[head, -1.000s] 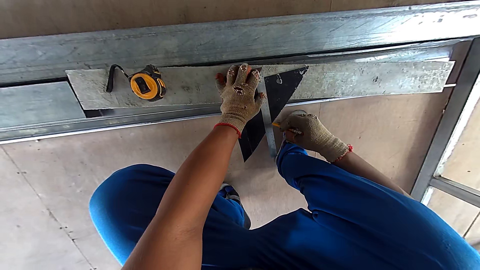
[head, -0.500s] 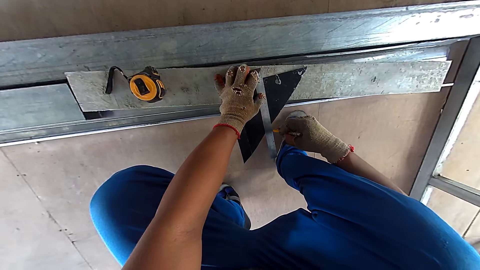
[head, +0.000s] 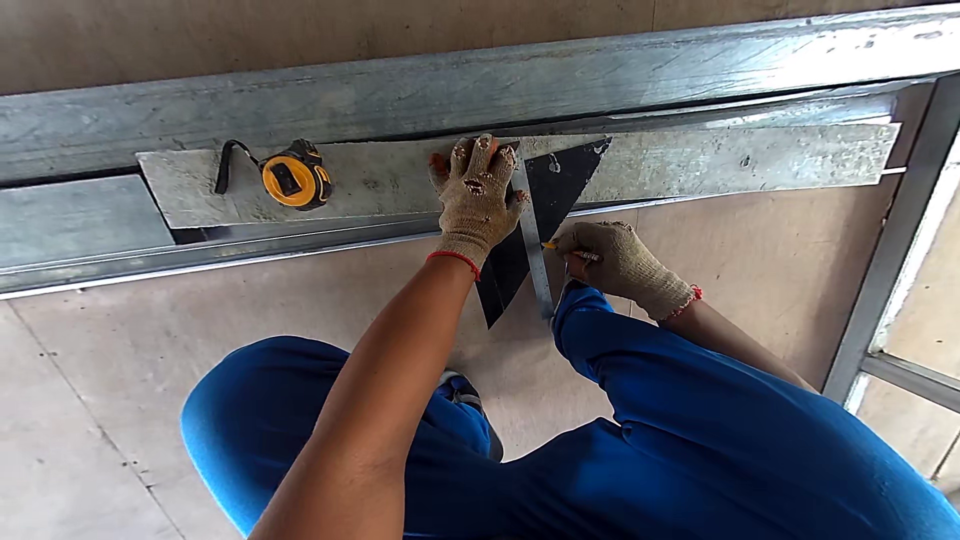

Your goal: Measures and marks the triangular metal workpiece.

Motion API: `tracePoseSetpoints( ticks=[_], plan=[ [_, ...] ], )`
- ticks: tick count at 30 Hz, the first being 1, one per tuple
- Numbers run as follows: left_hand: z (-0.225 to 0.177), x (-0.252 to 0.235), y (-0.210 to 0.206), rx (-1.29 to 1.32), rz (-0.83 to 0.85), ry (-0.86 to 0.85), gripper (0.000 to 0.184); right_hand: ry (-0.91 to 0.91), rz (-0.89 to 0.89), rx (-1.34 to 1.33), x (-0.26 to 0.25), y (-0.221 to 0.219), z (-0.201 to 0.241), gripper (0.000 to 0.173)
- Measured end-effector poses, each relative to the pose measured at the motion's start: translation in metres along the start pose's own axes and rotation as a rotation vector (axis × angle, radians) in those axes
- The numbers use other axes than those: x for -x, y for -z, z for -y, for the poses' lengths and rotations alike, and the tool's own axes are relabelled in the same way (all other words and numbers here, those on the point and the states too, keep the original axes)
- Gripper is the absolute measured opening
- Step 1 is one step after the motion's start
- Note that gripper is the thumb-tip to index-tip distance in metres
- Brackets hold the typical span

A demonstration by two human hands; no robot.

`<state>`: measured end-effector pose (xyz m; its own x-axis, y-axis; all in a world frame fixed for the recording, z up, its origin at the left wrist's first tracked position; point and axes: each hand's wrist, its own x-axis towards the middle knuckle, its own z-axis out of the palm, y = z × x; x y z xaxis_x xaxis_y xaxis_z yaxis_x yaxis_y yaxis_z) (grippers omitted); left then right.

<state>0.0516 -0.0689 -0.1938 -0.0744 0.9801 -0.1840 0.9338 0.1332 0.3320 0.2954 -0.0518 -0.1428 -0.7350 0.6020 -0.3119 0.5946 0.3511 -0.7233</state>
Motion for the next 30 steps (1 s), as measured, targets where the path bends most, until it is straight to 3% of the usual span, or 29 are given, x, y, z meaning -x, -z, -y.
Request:
tracePoseSetpoints(
  ticks=[10,14,23,28,30],
  plan=[
    [-0.001,-0.001,0.002,-0.014,0.024,0.019,0.060,-0.030,0.019,-0.001,-0.014,0.007,0.005,0.017],
    [-0.003,-0.001,0.007,-0.006,0.058,0.041,0.059,0.016,-0.045,0.037,-0.035,0.013,0.004,0.016],
    [0.000,0.000,-0.001,0.035,-0.035,0.003,0.055,0.075,-0.210,0.092,-0.098,0.034,0.000,0.016],
    [0.002,0.001,-0.003,0.031,-0.052,-0.010,0.054,0.171,-0.423,-0.275,-0.082,0.054,0.000,0.023],
    [0.002,-0.001,0.000,0.037,-0.057,-0.024,0.054,0.101,-0.400,-0.350,-0.057,0.064,0.003,0.031]
  ],
)
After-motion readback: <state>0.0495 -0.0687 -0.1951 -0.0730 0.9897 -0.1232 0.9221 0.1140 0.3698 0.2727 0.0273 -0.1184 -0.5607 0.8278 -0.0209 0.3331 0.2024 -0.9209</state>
